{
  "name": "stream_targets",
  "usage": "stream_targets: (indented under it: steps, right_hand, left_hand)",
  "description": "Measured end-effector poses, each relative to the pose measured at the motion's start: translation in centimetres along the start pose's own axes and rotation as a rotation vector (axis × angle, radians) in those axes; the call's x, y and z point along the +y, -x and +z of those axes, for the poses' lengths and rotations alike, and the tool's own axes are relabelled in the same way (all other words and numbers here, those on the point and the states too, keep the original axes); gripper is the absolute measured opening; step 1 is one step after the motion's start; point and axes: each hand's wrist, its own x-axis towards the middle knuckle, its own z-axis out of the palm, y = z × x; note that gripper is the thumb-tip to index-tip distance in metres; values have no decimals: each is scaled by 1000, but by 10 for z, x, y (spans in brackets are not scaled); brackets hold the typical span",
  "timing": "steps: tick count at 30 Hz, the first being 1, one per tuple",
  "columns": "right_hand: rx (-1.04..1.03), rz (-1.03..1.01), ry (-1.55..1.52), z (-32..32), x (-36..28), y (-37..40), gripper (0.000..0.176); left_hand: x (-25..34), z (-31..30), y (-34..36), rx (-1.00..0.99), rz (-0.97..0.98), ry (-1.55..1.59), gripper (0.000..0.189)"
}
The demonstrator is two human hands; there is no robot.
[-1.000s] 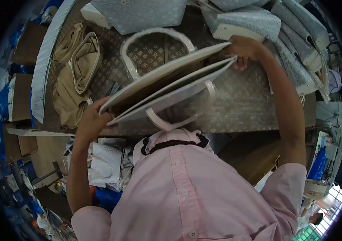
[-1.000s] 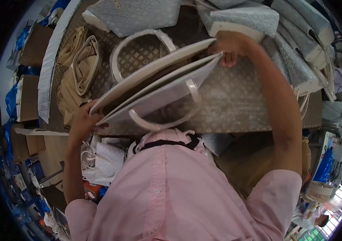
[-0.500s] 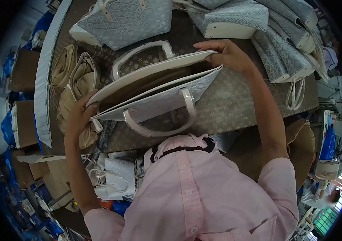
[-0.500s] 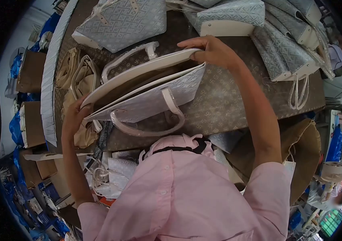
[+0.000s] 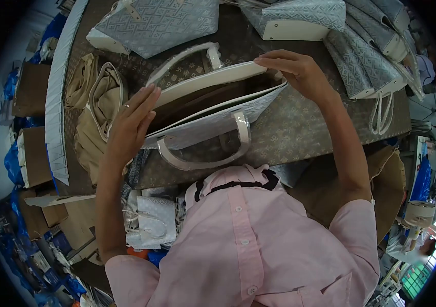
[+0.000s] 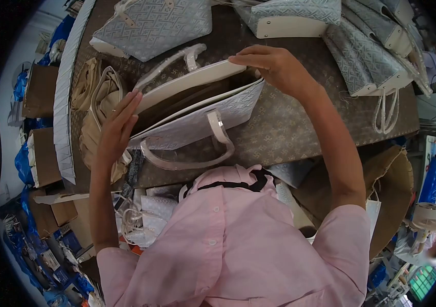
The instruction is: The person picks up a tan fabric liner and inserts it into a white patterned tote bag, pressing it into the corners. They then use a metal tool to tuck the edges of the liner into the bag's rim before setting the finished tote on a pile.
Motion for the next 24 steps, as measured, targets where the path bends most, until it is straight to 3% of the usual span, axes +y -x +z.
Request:
stream_targets:
  steps: [2,5,10,14,17,19,22,23,24]
  right_hand:
    - [-25,-37,34,-1,-1,-1,48]
    - [-117,19,107,-3,1,-3,46]
    - [-161,-103,182,-6,7,-4,54]
    - [-192,-112,178,-10,3,-9,54]
    - [-201,-119,243,-10,5,-13,54]
    - [-201,-49,112,-11,3,-10,57]
    - [-177,-30,120,-12,-3,-11,55]
    - [-173,-33,128,-12,-3,-11,55]
    - [-154,-33,115,-12,-1,-11,54]
  left_hand:
    - [0,0,5,-45,-12,73,40]
    - [1,1,5,-28,17,9,40]
    - [3,-4,5,-132,70,-254,46]
    - [0,-8,4,-165,67,-262,50]
    - [-1,-10,2,-196,105,-277,51]
    - [-3,-9,-3,-160,195,-526,50]
    - [7,-10,-14,-153,268,-574,49]
    - [5,-10,-16,-145,273,-577,49]
    - [1,-8,-18,-164,234,-372,49]
